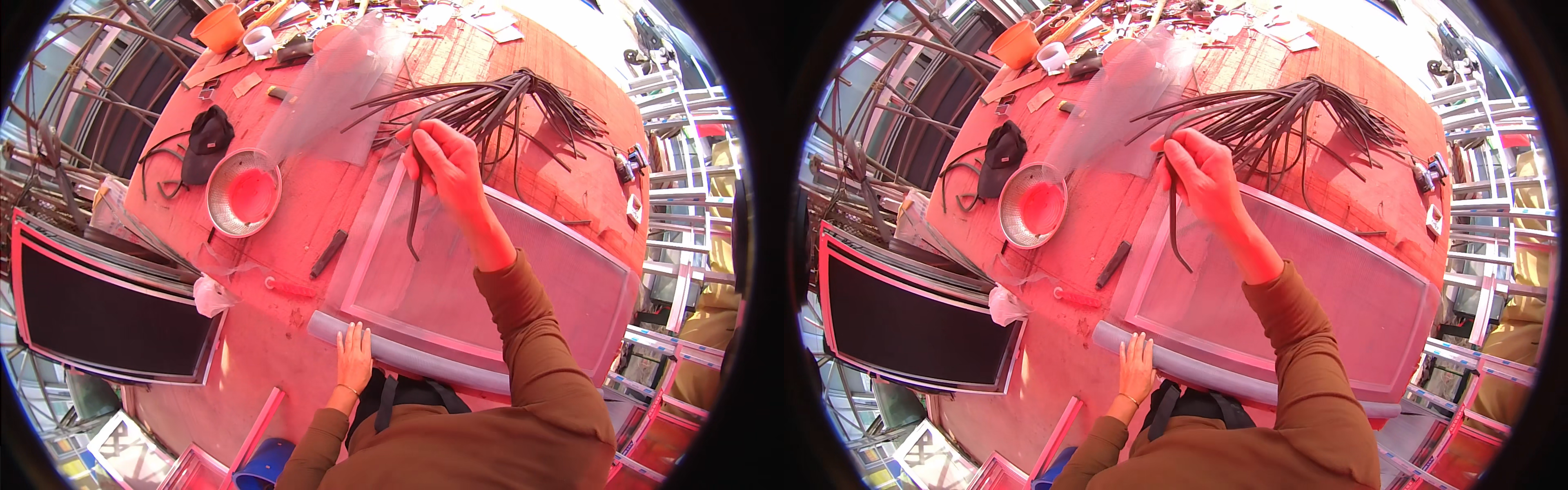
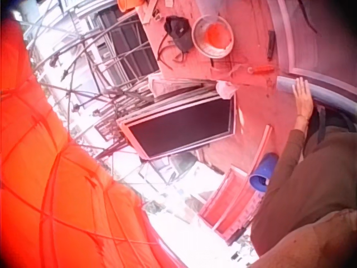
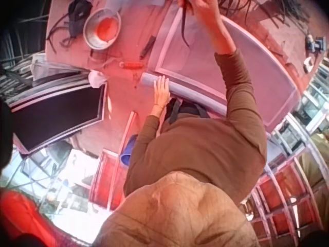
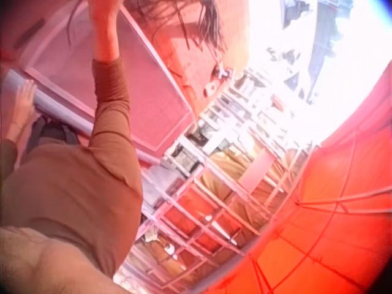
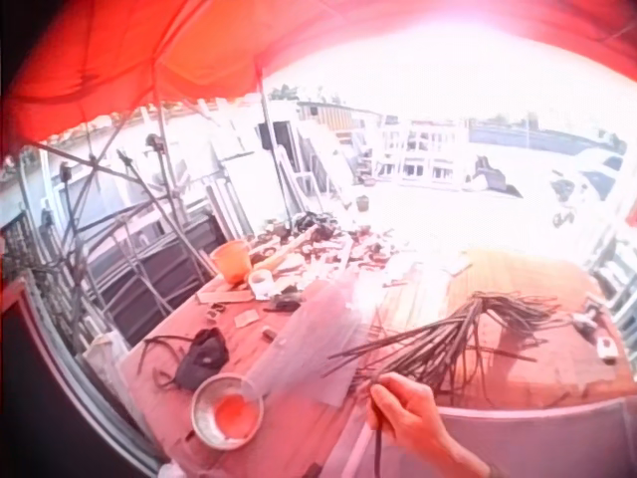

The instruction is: The person assembles a window screen by pressing a mesh sheet into a metal frame, then inserting a rubber spline along the frame edge with a spline roller. They trim excess mesh with a utility knife and roll the mesh tightly around the frame to secure it.

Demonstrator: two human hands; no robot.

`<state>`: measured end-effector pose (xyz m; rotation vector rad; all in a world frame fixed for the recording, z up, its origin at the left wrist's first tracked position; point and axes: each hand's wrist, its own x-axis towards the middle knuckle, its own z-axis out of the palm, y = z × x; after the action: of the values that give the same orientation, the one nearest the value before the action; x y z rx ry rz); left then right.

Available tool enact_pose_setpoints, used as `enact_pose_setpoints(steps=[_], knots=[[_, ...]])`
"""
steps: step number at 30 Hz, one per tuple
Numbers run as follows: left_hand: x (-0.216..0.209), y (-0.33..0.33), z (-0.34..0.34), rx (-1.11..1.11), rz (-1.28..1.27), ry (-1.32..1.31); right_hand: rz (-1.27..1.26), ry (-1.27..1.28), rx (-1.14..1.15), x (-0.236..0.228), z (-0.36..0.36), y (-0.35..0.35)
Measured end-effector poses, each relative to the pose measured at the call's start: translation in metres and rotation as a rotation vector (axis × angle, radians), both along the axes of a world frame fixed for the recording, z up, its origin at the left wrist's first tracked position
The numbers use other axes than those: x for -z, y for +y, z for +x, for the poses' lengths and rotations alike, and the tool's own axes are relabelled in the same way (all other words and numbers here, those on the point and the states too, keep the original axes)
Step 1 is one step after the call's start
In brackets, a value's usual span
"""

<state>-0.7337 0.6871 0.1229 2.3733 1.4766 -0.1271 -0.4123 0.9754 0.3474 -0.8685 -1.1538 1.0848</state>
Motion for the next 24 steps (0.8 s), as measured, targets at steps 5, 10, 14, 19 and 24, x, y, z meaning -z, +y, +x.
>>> enact_pose_setpoints(steps=[5, 10, 14, 19, 24], knots=[[-0.005, 0.000, -0.005, 0.006, -0.001, -0.080, -0.437, -0.039, -0.329, 0.029, -0.039, -0.070], [0.005, -0.001, -0.023, 0.034, 0.040, -0.233, -0.435, 0.019, 0.627, 0.031, -0.046, -0.049], [0.013, 0.010, -0.037, -0.363, -0.247, -0.738, 0.163, -0.243, -0.895, 0.010, -0.157, -0.171], [-0.012, 0.082, -0.066, -0.672, -0.847, -1.440, -0.251, -0.498, -0.558, 0.024, -0.199, -0.221], [-0.081, 0.098, -0.108, -0.348, -0.952, -1.322, -0.493, -0.602, 0.065, 0.052, -0.178, -0.274]])
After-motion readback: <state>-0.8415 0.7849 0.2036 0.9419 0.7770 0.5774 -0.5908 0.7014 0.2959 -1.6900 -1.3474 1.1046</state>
